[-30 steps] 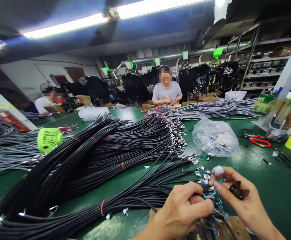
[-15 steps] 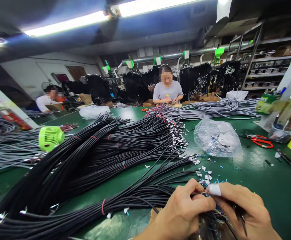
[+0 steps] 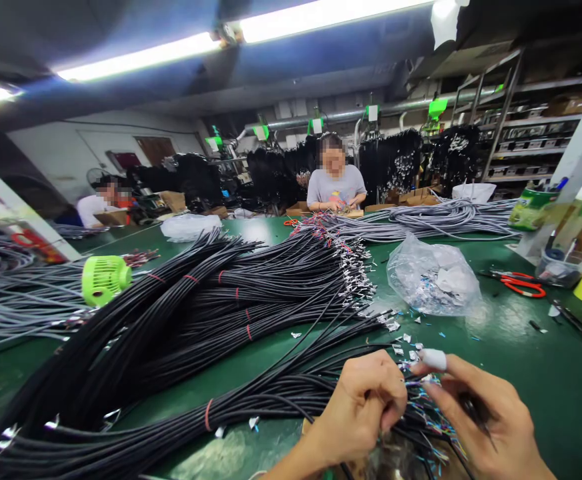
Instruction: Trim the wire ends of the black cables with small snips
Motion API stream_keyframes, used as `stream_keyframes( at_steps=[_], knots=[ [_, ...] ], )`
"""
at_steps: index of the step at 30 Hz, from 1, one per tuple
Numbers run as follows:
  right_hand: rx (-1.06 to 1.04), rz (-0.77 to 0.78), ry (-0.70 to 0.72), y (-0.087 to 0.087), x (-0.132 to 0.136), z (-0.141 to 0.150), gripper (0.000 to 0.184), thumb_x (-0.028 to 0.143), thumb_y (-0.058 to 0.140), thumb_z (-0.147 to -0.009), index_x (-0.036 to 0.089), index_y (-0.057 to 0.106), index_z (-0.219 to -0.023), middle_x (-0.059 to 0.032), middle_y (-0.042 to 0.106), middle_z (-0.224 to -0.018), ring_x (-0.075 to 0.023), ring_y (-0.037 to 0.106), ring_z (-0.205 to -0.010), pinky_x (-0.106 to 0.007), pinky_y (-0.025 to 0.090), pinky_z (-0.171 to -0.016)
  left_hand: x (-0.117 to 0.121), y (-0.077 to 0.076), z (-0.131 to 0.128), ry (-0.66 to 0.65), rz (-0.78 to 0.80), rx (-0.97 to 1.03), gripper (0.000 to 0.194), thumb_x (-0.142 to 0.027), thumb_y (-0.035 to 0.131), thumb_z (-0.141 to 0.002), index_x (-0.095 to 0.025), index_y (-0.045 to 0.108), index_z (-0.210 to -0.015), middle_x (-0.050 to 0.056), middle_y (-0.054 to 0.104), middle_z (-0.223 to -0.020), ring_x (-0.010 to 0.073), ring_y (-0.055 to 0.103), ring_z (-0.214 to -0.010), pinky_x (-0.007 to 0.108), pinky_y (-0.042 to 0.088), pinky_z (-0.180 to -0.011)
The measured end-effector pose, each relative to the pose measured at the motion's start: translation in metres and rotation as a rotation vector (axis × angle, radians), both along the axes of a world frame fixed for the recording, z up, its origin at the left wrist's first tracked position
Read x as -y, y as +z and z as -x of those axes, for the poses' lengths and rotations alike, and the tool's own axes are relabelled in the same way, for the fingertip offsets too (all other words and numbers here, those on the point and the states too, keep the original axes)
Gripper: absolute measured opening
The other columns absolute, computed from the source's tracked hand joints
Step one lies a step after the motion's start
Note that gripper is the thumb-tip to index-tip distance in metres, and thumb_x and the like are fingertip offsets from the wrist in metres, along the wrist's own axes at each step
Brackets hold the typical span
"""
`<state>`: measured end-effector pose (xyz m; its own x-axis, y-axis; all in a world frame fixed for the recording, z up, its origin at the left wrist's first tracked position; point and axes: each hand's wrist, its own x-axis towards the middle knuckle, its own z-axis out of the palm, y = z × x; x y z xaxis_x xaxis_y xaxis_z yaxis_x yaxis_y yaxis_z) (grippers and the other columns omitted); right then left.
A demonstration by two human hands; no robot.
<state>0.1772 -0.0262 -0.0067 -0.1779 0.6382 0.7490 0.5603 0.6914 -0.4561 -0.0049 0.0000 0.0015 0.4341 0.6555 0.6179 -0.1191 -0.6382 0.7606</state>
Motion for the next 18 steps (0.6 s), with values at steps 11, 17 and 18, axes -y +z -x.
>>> stream_keyframes(
  at_steps=[11, 17, 18],
  knots=[
    [-0.051, 0.083, 0.103, -0.0008, 0.0047, 0.0042, 0.039, 0.01, 0.057, -0.082, 0.027, 0.052, -0.116, 0.0003, 0.072, -0.081, -0.0101, 0.061, -0.047, -0.019, 0.051, -0.048, 0.0012, -0.0008, -0.0013, -0.015, 0.041, -0.022, 0.027, -0.008, 0.041, -0.08, -0.015, 0.049, -0.055, 0.0, 0.046, -0.057, 0.0092, 0.042, -0.053, 0.022, 0.036, -0.053],
    [-0.055, 0.086, 0.101, 0.006, 0.0069, 0.0053, 0.033, 0.01, 0.058, -0.08, 0.025, 0.058, -0.11, -0.0006, 0.072, -0.078, -0.0119, 0.061, -0.048, -0.02, 0.051, -0.047, 0.001, -0.001, -0.0012, -0.014, 0.019, -0.029, 0.031, -0.008, 0.042, -0.082, -0.014, 0.053, -0.054, 0.0, 0.045, -0.055, 0.0095, 0.044, -0.055, 0.022, 0.037, -0.054],
    [-0.063, 0.086, 0.093, 0.0065, 0.0073, 0.0055, 0.031, 0.011, 0.058, -0.08, 0.024, 0.059, -0.108, -0.0011, 0.072, -0.078, -0.0125, 0.062, -0.049, -0.02, 0.051, -0.047, 0.0011, -0.0012, -0.001, -0.012, 0.01, -0.032, 0.032, -0.01, 0.042, -0.084, -0.014, 0.055, -0.056, 0.001, 0.047, -0.056, 0.0096, 0.045, -0.055, 0.022, 0.037, -0.054]
  ],
)
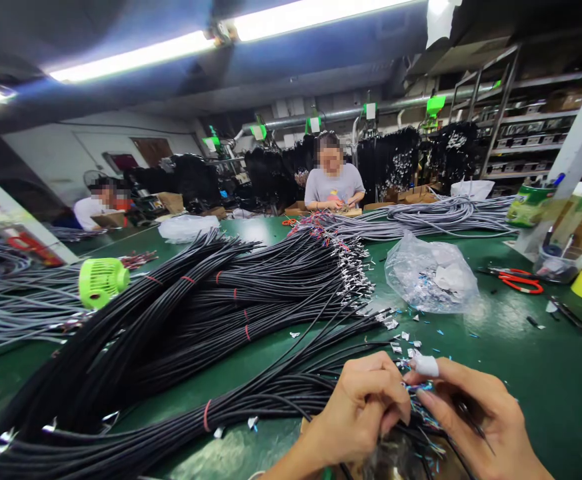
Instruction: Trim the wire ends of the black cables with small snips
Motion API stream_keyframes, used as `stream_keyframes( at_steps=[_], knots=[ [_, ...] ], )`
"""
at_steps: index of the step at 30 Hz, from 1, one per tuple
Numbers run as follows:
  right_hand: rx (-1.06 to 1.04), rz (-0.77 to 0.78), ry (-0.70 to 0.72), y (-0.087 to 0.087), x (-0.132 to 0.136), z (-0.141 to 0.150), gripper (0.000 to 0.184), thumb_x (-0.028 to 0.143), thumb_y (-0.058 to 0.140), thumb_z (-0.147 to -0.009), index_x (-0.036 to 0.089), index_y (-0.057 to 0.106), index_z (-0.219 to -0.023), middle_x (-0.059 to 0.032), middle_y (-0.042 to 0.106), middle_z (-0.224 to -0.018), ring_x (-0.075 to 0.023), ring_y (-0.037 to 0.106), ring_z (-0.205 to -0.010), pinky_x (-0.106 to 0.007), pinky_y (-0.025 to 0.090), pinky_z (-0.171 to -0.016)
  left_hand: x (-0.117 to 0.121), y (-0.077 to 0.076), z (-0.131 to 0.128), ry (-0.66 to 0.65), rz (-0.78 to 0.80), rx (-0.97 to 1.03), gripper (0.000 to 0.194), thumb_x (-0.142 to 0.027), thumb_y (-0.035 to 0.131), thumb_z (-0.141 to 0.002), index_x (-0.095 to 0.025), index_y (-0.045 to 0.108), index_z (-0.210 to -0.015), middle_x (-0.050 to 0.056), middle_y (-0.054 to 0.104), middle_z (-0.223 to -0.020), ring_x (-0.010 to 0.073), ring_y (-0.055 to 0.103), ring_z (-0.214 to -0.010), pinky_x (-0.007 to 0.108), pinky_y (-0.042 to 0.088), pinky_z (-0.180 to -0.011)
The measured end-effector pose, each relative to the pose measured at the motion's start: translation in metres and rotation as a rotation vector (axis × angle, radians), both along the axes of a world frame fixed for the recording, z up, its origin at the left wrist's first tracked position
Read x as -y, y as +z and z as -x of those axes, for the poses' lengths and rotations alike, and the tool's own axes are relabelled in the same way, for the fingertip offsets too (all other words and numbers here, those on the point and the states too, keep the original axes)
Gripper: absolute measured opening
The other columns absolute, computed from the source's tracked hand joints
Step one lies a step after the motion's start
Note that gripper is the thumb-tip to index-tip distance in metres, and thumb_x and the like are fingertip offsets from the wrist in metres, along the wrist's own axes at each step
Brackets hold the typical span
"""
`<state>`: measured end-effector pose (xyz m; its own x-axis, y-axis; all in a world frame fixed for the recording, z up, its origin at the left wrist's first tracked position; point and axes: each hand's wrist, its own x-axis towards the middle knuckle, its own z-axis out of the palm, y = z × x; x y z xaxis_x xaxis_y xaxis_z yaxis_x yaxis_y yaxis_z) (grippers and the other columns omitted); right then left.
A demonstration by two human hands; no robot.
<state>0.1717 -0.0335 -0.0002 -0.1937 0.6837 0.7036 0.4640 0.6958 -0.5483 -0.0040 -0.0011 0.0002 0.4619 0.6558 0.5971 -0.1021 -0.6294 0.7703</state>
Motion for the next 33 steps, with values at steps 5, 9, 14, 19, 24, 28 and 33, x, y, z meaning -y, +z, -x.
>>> stream_keyframes(
  at_steps=[5, 9, 14, 19, 24, 28, 33],
  knots=[
    [-0.028, -0.053, -0.086, 0.0, -0.002, 0.0, 0.024, 0.012, 0.06, -0.08, 0.023, 0.061, -0.102, -0.002, 0.069, -0.077, -0.0117, 0.059, -0.049, -0.021, 0.049, -0.047, 0.003, -0.005, 0.002, 0.043, 0.049, -0.014, 0.018, -0.02, 0.048, -0.089, -0.014, 0.065, -0.088, 0.003, 0.054, -0.068, 0.0109, 0.049, -0.06, 0.022, 0.041, -0.055],
    [0.006, -0.1, -0.069, -0.002, -0.005, 0.0, 0.022, 0.009, 0.06, -0.079, 0.021, 0.062, -0.097, -0.0031, 0.069, -0.076, -0.0141, 0.064, -0.058, -0.022, 0.052, -0.053, 0.005, -0.013, 0.005, 0.118, 0.079, -0.005, 0.019, -0.02, 0.054, -0.086, -0.015, 0.059, -0.104, 0.005, 0.057, -0.082, 0.0128, 0.055, -0.069, 0.023, 0.046, -0.063],
    [0.021, -0.235, -0.146, -0.006, -0.003, 0.001, 0.028, 0.006, 0.064, -0.073, 0.022, 0.066, -0.096, -0.004, 0.072, -0.078, -0.0169, 0.068, -0.065, -0.023, 0.054, -0.057, 0.005, -0.016, 0.006, 0.183, -0.01, -0.003, 0.02, -0.013, 0.052, -0.085, -0.018, 0.057, -0.102, 0.004, 0.057, -0.083, 0.013, 0.054, -0.073, 0.023, 0.046, -0.068],
    [-0.001, -0.323, -0.214, -0.009, -0.002, 0.004, 0.036, 0.004, 0.065, -0.07, 0.026, 0.068, -0.098, -0.0007, 0.074, -0.077, -0.017, 0.07, -0.063, -0.023, 0.055, -0.055, 0.004, -0.014, 0.004, 0.218, -0.037, 0.04, 0.016, -0.013, 0.053, -0.083, -0.016, 0.056, -0.099, 0.004, 0.056, -0.08, 0.0129, 0.054, -0.07, 0.022, 0.046, -0.064],
    [0.015, -0.346, -0.258, -0.012, -0.002, 0.004, 0.043, 0.003, 0.066, -0.07, 0.029, 0.067, -0.104, -0.0014, 0.075, -0.08, -0.0193, 0.07, -0.063, -0.027, 0.055, -0.056, 0.004, -0.009, 0.002, 0.205, -0.005, 0.029, 0.003, -0.015, 0.056, -0.083, -0.014, 0.057, -0.085, 0.003, 0.055, -0.073, 0.0108, 0.052, -0.063, 0.02, 0.044, -0.057],
    [0.027, -0.325, -0.252, -0.014, -0.002, 0.003, 0.041, 0.004, 0.064, -0.072, 0.029, 0.065, -0.105, -0.0011, 0.074, -0.079, -0.0186, 0.07, -0.063, -0.027, 0.055, -0.055, 0.003, -0.006, 0.001, 0.218, 0.051, -0.007, 0.008, -0.018, 0.056, -0.084, -0.012, 0.06, -0.088, 0.004, 0.057, -0.073, 0.0117, 0.054, -0.065, 0.021, 0.044, -0.06],
    [0.054, -0.312, -0.23, -0.014, -0.001, 0.003, 0.04, 0.005, 0.063, -0.073, 0.029, 0.063, -0.105, -0.0005, 0.074, -0.076, -0.0181, 0.069, -0.062, -0.026, 0.054, -0.056, 0.003, -0.003, 0.002, 0.246, 0.051, -0.08, 0.015, -0.022, 0.056, -0.083, -0.011, 0.066, -0.081, 0.004, 0.055, -0.067, 0.0116, 0.05, -0.06, 0.02, 0.037, -0.052]
  ],
)
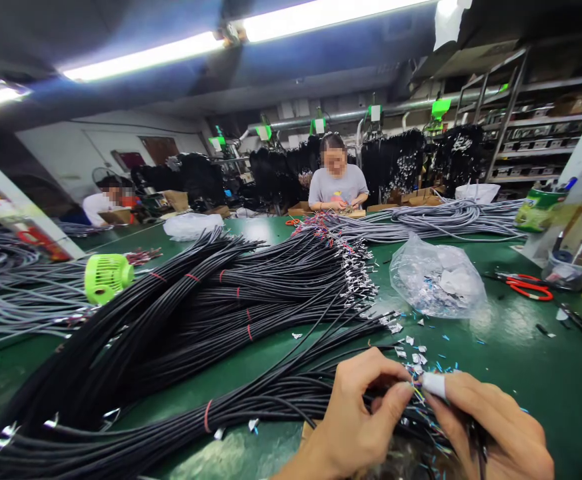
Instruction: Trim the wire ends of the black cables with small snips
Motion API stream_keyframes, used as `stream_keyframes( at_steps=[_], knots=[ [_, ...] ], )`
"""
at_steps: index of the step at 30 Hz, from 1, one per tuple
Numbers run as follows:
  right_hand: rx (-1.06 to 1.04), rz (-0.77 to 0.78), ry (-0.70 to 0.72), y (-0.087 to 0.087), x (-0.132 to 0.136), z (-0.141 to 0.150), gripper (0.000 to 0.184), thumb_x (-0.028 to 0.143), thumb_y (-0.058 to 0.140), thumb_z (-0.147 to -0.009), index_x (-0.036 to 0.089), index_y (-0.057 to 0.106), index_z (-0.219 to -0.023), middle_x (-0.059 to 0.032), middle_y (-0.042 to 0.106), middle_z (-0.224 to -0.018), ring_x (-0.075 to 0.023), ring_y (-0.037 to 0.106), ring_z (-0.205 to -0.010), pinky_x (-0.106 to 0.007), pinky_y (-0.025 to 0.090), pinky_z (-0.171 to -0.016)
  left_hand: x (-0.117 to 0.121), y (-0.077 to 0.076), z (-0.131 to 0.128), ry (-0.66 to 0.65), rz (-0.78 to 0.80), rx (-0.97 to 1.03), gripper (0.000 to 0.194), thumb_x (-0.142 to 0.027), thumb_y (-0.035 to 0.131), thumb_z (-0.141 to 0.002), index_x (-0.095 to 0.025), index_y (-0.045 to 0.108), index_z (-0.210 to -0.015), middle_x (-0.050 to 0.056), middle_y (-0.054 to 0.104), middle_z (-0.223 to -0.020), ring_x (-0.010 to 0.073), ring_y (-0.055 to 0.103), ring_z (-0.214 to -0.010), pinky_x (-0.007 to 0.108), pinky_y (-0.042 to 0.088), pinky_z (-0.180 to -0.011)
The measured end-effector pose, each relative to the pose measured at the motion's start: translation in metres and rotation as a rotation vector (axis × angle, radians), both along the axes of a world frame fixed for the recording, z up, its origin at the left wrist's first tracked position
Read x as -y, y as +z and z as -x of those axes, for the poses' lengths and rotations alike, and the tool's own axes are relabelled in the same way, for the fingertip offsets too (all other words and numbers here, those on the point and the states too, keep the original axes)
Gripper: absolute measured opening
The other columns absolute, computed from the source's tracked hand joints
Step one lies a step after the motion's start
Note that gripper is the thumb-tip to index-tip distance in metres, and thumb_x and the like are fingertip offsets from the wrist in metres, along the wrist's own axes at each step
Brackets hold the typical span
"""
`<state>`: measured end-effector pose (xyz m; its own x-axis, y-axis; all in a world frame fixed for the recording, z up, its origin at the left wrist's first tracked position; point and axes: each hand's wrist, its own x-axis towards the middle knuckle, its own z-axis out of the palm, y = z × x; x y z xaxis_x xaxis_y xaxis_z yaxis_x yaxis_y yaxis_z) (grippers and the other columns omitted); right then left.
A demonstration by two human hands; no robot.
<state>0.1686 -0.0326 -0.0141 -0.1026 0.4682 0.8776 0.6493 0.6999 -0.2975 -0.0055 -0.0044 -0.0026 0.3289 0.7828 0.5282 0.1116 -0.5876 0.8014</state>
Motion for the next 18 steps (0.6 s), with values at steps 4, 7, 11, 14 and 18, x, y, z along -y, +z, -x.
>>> stream_keyframes(
  at_steps=[4, 7, 11, 14, 18],
  knots=[
    [0.05, 0.069, 0.081, 0.0056, 0.0003, -0.0015, 0.039, 0.006, 0.062, -0.075, 0.028, 0.06, -0.107, -0.0008, 0.073, -0.078, -0.017, 0.069, -0.064, -0.024, 0.054, -0.058, 0.0007, 0.0024, 0.001, -0.028, 0.064, 0.001, 0.021, -0.026, 0.057, -0.082, -0.01, 0.065, -0.073, 0.003, 0.053, -0.063, 0.0103, 0.045, -0.055, 0.019, 0.031, -0.047],
    [0.072, 0.116, 0.131, 0.0092, -0.0006, -0.0015, 0.038, 0.005, 0.06, -0.077, 0.027, 0.059, -0.108, -0.0007, 0.073, -0.078, -0.0153, 0.069, -0.062, -0.021, 0.053, -0.056, -0.0006, 0.0037, 0.0024, -0.062, 0.065, -0.014, 0.027, -0.031, 0.055, -0.084, -0.01, 0.066, -0.07, 0.003, 0.053, -0.06, 0.0102, 0.044, -0.054, 0.02, 0.029, -0.048],
    [0.034, 0.151, 0.148, 0.0054, -0.001, -0.0006, 0.035, 0.01, 0.059, -0.08, 0.026, 0.057, -0.111, -0.0011, 0.072, -0.077, -0.0143, 0.067, -0.058, -0.02, 0.053, -0.054, -0.0015, 0.0055, 0.0045, -0.089, 0.055, -0.029, 0.034, -0.037, 0.052, -0.087, -0.01, 0.066, -0.071, 0.003, 0.055, -0.061, 0.011, 0.045, -0.057, 0.022, 0.03, -0.052],
    [-0.036, 0.198, 0.149, 0.0012, -0.0012, -0.001, 0.041, 0.014, 0.058, -0.083, 0.022, 0.049, -0.123, -0.0003, 0.07, -0.071, -0.0119, 0.064, -0.05, -0.019, 0.053, -0.051, -0.0003, 0.0071, 0.0054, -0.1, 0.063, -0.066, 0.036, -0.038, 0.05, -0.089, -0.01, 0.066, -0.071, 0.004, 0.056, -0.061, 0.0113, 0.046, -0.058, 0.022, 0.031, -0.054],
    [0.064, 0.114, 0.19, 0.0043, -0.0042, -0.0016, 0.026, 0.014, 0.057, -0.085, 0.021, 0.056, -0.11, -0.0026, 0.071, -0.076, -0.0135, 0.067, -0.06, -0.02, 0.052, -0.055, 0.0012, 0.0084, 0.0054, -0.105, 0.044, -0.094, 0.037, -0.036, 0.047, -0.09, -0.01, 0.064, -0.071, 0.003, 0.053, -0.061, 0.0109, 0.045, -0.057, 0.022, 0.031, -0.055]
  ],
)
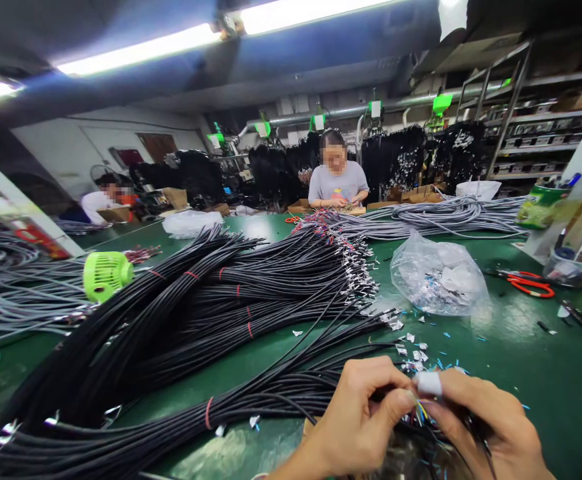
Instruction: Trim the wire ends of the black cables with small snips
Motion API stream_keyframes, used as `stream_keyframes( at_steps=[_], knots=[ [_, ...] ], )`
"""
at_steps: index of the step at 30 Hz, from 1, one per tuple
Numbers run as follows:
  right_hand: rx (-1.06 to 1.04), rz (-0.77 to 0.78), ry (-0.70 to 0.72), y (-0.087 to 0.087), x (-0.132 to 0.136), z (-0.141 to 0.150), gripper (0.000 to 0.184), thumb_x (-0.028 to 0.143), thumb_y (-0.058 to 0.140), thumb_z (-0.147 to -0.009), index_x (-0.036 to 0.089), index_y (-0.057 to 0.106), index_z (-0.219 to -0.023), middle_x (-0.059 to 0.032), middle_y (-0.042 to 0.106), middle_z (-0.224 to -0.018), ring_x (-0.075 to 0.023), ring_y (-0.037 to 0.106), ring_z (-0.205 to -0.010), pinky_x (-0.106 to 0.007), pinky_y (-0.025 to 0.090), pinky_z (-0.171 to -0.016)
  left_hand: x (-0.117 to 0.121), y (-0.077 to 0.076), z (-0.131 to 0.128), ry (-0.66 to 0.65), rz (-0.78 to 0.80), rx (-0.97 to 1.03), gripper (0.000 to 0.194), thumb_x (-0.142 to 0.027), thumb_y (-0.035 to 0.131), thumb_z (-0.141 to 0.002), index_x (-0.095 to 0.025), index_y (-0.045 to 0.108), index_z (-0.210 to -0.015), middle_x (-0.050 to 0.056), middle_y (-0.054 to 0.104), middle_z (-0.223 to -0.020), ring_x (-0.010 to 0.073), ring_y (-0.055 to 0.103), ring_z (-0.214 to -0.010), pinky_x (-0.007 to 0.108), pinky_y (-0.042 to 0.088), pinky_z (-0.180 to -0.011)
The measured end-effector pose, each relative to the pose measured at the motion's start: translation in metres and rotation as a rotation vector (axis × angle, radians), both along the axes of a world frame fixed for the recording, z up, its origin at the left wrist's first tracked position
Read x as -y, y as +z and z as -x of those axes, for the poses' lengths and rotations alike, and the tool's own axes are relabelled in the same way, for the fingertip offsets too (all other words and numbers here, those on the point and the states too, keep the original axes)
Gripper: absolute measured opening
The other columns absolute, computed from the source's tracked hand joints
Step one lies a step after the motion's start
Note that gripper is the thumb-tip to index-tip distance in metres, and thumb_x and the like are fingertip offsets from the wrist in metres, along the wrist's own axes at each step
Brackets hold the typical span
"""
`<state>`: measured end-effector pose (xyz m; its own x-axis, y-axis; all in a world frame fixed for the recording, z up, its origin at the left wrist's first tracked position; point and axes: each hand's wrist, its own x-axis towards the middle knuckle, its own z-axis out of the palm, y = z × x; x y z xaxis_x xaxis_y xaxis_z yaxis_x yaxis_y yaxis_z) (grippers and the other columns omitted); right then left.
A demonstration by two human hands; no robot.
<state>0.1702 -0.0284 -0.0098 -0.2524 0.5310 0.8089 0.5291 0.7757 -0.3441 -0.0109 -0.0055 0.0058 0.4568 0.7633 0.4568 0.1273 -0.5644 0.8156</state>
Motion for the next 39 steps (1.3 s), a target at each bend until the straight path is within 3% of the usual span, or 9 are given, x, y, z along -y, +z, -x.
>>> stream_keyframes(
  at_steps=[6, 19, 25, 32, 39],
  knots=[
    [0.043, -0.001, 0.078, 0.004, -0.002, 0.0, 0.021, 0.01, 0.05, -0.087, 0.02, 0.055, -0.105, -0.0039, 0.069, -0.08, -0.0134, 0.066, -0.068, -0.021, 0.048, -0.058, 0.0, 0.001, -0.002, -0.032, 0.012, -0.024, 0.029, -0.026, 0.051, -0.086, -0.01, 0.064, -0.065, 0.002, 0.052, -0.057, 0.0103, 0.044, -0.055, 0.021, 0.03, -0.054],
    [0.191, 0.045, 0.009, -0.002, 0.001, 0.001, 0.022, 0.003, 0.036, -0.084, 0.018, 0.048, -0.096, -0.002, 0.059, -0.073, -0.0113, 0.058, -0.058, -0.022, 0.042, -0.053, 0.002, 0.003, -0.006, -0.04, 0.077, -0.084, 0.03, -0.02, 0.05, -0.082, -0.01, 0.061, -0.056, 0.003, 0.058, -0.053, 0.0104, 0.049, -0.051, 0.02, 0.034, -0.053],
    [0.028, 0.104, -0.072, -0.001, -0.001, -0.001, 0.017, 0.009, 0.046, -0.086, 0.018, 0.05, -0.099, -0.0029, 0.059, -0.079, -0.0123, 0.062, -0.066, -0.02, 0.048, -0.059, 0.003, 0.004, -0.006, -0.067, 0.036, -0.061, 0.03, -0.019, 0.049, -0.082, -0.011, 0.058, -0.054, 0.002, 0.057, -0.052, 0.0087, 0.046, -0.049, 0.019, 0.033, -0.052],
    [-0.003, 0.113, 0.125, 0.019, 0.001, 0.005, 0.027, 0.007, 0.05, -0.083, 0.023, 0.055, -0.105, -0.0007, 0.065, -0.077, -0.0127, 0.065, -0.068, -0.018, 0.052, -0.06, 0.002, 0.001, -0.005, 0.001, 0.062, -0.042, 0.038, -0.025, 0.047, -0.088, -0.012, 0.056, -0.053, 0.0, 0.05, -0.049, 0.0084, 0.042, -0.048, 0.02, 0.03, -0.051],
    [0.023, 0.111, 0.066, 0.001, -0.004, 0.002, 0.02, 0.01, 0.051, -0.086, 0.022, 0.056, -0.1, -0.0003, 0.065, -0.071, -0.0143, 0.067, -0.066, -0.02, 0.052, -0.059, 0.001, -0.002, -0.008, 0.022, 0.142, -0.057, 0.042, -0.032, 0.047, -0.09, -0.011, 0.059, -0.056, -0.002, 0.046, -0.05, 0.0083, 0.039, -0.049, 0.021, 0.028, -0.051]
  ],
)
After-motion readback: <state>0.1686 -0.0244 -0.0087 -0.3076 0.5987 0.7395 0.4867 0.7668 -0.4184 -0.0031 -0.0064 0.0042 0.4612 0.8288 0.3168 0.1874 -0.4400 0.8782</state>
